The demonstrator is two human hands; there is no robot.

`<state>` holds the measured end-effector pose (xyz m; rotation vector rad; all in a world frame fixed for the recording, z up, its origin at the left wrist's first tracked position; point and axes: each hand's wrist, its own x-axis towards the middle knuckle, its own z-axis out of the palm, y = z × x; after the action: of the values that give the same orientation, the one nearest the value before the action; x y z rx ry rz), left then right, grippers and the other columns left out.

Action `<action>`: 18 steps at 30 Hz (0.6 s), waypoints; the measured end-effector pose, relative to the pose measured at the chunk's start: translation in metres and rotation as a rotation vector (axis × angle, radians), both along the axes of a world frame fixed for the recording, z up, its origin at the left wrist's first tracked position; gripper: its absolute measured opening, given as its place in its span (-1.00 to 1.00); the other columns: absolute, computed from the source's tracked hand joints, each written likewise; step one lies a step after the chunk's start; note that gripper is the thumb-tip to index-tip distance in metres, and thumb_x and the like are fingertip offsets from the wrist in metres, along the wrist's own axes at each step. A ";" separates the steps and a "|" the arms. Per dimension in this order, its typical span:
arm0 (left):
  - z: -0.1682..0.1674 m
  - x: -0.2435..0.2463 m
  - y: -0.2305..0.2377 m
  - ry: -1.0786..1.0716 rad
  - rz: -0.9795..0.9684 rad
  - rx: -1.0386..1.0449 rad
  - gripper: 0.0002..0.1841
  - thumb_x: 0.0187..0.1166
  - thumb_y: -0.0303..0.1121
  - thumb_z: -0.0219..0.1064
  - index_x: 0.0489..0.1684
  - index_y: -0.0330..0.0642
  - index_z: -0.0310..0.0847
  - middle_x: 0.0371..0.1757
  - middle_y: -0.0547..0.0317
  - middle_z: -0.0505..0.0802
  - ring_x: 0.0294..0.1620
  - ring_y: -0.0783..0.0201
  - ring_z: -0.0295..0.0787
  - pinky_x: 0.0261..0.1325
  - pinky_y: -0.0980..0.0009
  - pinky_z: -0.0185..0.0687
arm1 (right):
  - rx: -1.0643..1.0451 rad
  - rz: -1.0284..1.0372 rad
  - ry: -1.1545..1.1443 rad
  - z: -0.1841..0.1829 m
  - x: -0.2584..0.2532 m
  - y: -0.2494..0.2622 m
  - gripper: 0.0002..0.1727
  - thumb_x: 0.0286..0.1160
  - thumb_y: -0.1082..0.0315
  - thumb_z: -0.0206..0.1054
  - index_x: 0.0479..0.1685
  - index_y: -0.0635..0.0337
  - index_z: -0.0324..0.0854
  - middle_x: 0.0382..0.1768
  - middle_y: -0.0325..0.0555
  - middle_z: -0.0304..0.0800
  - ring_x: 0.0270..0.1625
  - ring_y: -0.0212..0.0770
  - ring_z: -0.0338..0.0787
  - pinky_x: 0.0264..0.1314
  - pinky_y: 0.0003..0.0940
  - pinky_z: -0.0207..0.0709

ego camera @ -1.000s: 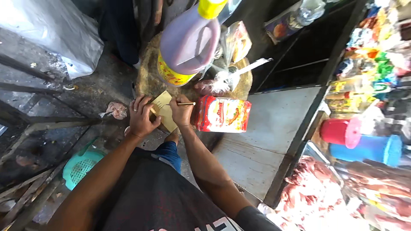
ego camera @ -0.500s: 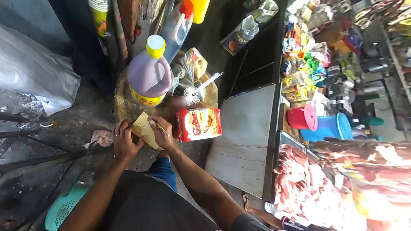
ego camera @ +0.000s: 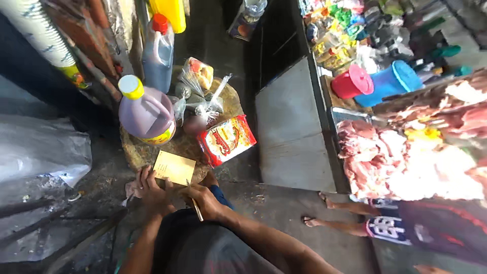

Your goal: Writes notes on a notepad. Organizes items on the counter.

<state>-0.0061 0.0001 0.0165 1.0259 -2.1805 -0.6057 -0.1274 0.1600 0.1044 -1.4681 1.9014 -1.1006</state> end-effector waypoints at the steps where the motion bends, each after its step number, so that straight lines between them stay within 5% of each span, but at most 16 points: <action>1: 0.000 0.000 -0.001 0.007 -0.009 -0.007 -0.32 0.49 0.20 0.21 0.23 -0.31 0.66 0.54 -0.29 0.63 0.74 -0.27 0.30 0.78 -0.14 0.14 | 0.009 -0.010 -0.005 0.003 -0.002 0.005 -0.76 0.68 0.27 0.34 0.18 0.11 0.78 -0.04 -0.05 0.89 0.05 -0.19 0.86 0.23 -0.24 0.76; 7: -0.006 -0.003 -0.005 0.032 -0.021 -0.042 -0.26 0.46 0.23 0.21 0.28 -0.35 0.57 0.55 -0.30 0.59 0.76 -0.21 0.27 0.83 -0.09 0.06 | 0.108 0.044 -0.104 0.048 -0.030 0.024 -0.68 0.74 0.14 0.29 0.26 0.08 0.74 -0.04 -0.10 0.89 0.00 -0.24 0.87 0.24 -0.23 0.74; 11: -0.006 -0.005 -0.001 0.061 -0.031 -0.055 -0.24 0.53 0.21 0.18 0.42 -0.35 0.47 0.58 -0.33 0.54 0.78 -0.22 0.22 0.84 -0.10 0.03 | -0.008 0.110 -0.024 0.093 -0.048 0.017 -0.70 0.72 0.14 0.32 0.20 0.09 0.76 -0.15 -0.14 0.88 -0.10 -0.26 0.85 0.13 -0.26 0.75; 16: -0.011 -0.005 -0.002 0.014 -0.030 -0.065 -0.27 0.54 0.20 0.12 0.36 -0.35 0.54 0.61 -0.33 0.50 0.82 -0.22 0.11 0.88 -0.08 -0.12 | -0.080 -0.263 0.055 0.135 -0.119 -0.017 -0.73 0.66 0.27 0.31 0.19 0.13 0.76 0.02 -0.11 0.89 0.07 -0.23 0.85 0.24 -0.17 0.74; 18: -0.011 -0.004 -0.002 0.003 -0.031 -0.079 -0.25 0.55 0.23 0.10 0.36 -0.35 0.54 0.60 -0.33 0.51 0.82 -0.24 0.12 0.88 -0.09 -0.11 | -0.015 -0.399 0.126 0.133 -0.155 -0.046 -0.79 0.60 0.33 0.34 0.10 0.11 0.77 -0.09 -0.13 0.87 -0.02 -0.19 0.86 0.12 -0.07 0.77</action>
<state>-0.0099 -0.0018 0.0056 0.9512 -2.2031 -0.5307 -0.2823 0.1137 0.2374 -1.2185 2.3494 -1.2173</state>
